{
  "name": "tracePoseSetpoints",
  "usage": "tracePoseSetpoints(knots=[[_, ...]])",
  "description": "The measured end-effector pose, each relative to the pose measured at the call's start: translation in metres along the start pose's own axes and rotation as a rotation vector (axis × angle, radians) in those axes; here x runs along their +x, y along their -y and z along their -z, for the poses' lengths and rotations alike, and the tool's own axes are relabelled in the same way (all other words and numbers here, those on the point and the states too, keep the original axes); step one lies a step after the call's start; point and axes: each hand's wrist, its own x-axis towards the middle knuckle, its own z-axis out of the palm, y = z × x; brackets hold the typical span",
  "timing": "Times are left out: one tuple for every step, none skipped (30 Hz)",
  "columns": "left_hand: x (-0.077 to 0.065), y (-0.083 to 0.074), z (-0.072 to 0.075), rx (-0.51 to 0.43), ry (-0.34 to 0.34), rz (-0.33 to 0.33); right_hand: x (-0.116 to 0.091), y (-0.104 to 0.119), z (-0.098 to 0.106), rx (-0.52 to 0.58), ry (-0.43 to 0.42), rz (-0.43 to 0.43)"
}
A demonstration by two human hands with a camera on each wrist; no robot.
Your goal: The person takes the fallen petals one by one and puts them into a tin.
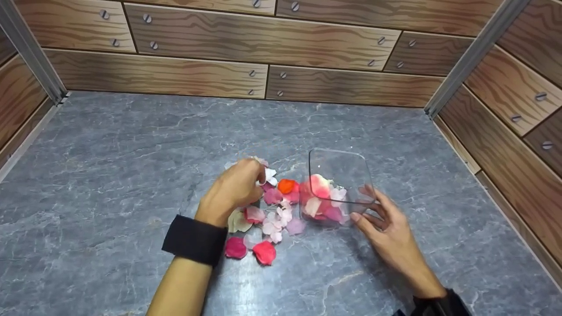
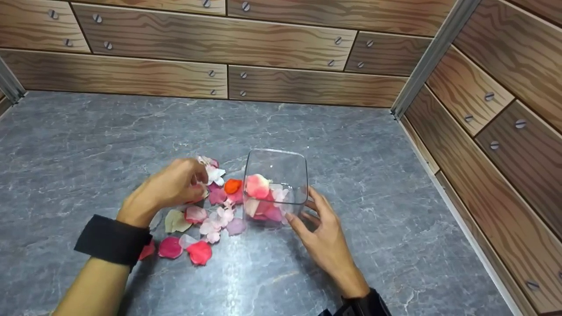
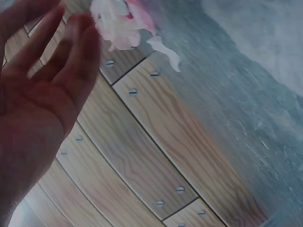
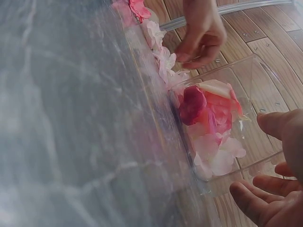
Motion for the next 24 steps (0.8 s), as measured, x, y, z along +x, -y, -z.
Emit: tracePoseSetpoints(knots=[[-0.0006, 0.0002, -0.0009, 0.011, 0.025, 0.016, -0.0001, 0.0, -0.0001, 0.0, 0.0, 0.0], [-0.0008, 0.0, -0.0019, 0.019, 0.047, 0.032, -0.0002, 0.0004, -0.0002, 0.005, 0.0, -0.001], [-0.001, -0.0004, -0.0029, 0.027, 0.069, 0.051, -0.0003, 0.0008, -0.0004, 0.007, 0.0, -0.001], [-0.0009, -0.0007, -0.0039, 0.034, 0.087, 0.068, -0.0004, 0.001, -0.0006, 0.011, 0.001, -0.001], [-0.0009, -0.0011, -0.0048, 0.041, 0.103, 0.089, -0.0005, 0.0013, -0.0007, 0.015, 0.002, 0.0], [-0.0005, -0.001, -0.0058, 0.05, 0.114, 0.102, -0.0006, 0.0016, -0.0009, 0.018, 0.001, 0.0], [-0.0004, -0.001, -0.0066, 0.057, 0.121, 0.11, -0.0007, 0.0018, -0.001, 0.023, 0.001, 0.001], [-0.0003, -0.0008, -0.0073, 0.062, 0.124, 0.118, -0.0007, 0.0023, -0.0013, 0.026, 0.0, 0.0], [-0.0002, -0.0003, -0.008, 0.066, 0.126, 0.122, -0.0008, 0.0026, -0.0014, 0.023, -0.001, 0.0], [0.0, 0.0003, -0.0082, 0.07, 0.121, 0.121, -0.0005, 0.003, -0.0014, 0.021, 0.002, 0.002], [0.0001, 0.0008, -0.0082, 0.071, 0.118, 0.124, -0.0001, 0.0038, -0.0015, 0.019, 0.002, 0.002], [0.0002, 0.0011, -0.0081, 0.07, 0.116, 0.124, 0.0004, 0.0042, -0.0016, 0.015, 0.002, 0.001], [0.0001, 0.0012, -0.0081, 0.066, 0.115, 0.124, 0.0007, 0.0045, -0.0015, 0.014, 0.004, 0.0], [0.0002, 0.0016, -0.0082, 0.062, 0.116, 0.126, 0.0011, 0.0046, -0.0014, 0.01, 0.005, -0.001], [0.0004, 0.0019, -0.0083, 0.059, 0.116, 0.127, 0.0014, 0.0045, -0.0013, 0.007, 0.009, 0.0], [0.0005, 0.0023, -0.0085, 0.052, 0.117, 0.13, 0.0017, 0.0044, -0.0012, 0.006, 0.01, -0.002], [0.0009, 0.003, -0.0089, 0.045, 0.115, 0.132, 0.0018, 0.004, -0.0011, 0.002, 0.009, -0.004], [0.0012, 0.0036, -0.0094, 0.038, 0.114, 0.131, 0.0019, 0.0036, -0.001, 0.0, 0.01, -0.004], [0.0014, 0.0043, -0.0098, 0.031, 0.114, 0.128, 0.0017, 0.0031, -0.0007, -0.004, 0.012, -0.003], [0.0017, 0.005, -0.0101, 0.027, 0.114, 0.123, 0.0016, 0.0024, -0.0005, -0.007, 0.012, -0.003], [0.0019, 0.0057, -0.0103, 0.02, 0.116, 0.115, 0.0013, 0.002, -0.0003, -0.011, 0.011, -0.004], [0.002, 0.0062, -0.0101, 0.011, 0.12, 0.105, 0.0008, 0.0017, 0.0, -0.014, 0.01, -0.006], [0.0021, 0.0066, -0.0096, -0.004, 0.122, 0.093, 0.0003, 0.0014, 0.0003, -0.018, 0.011, -0.006], [0.0018, 0.0065, -0.0083, -0.018, 0.125, 0.079, -0.0001, 0.0014, 0.0006, -0.02, 0.011, -0.009]])
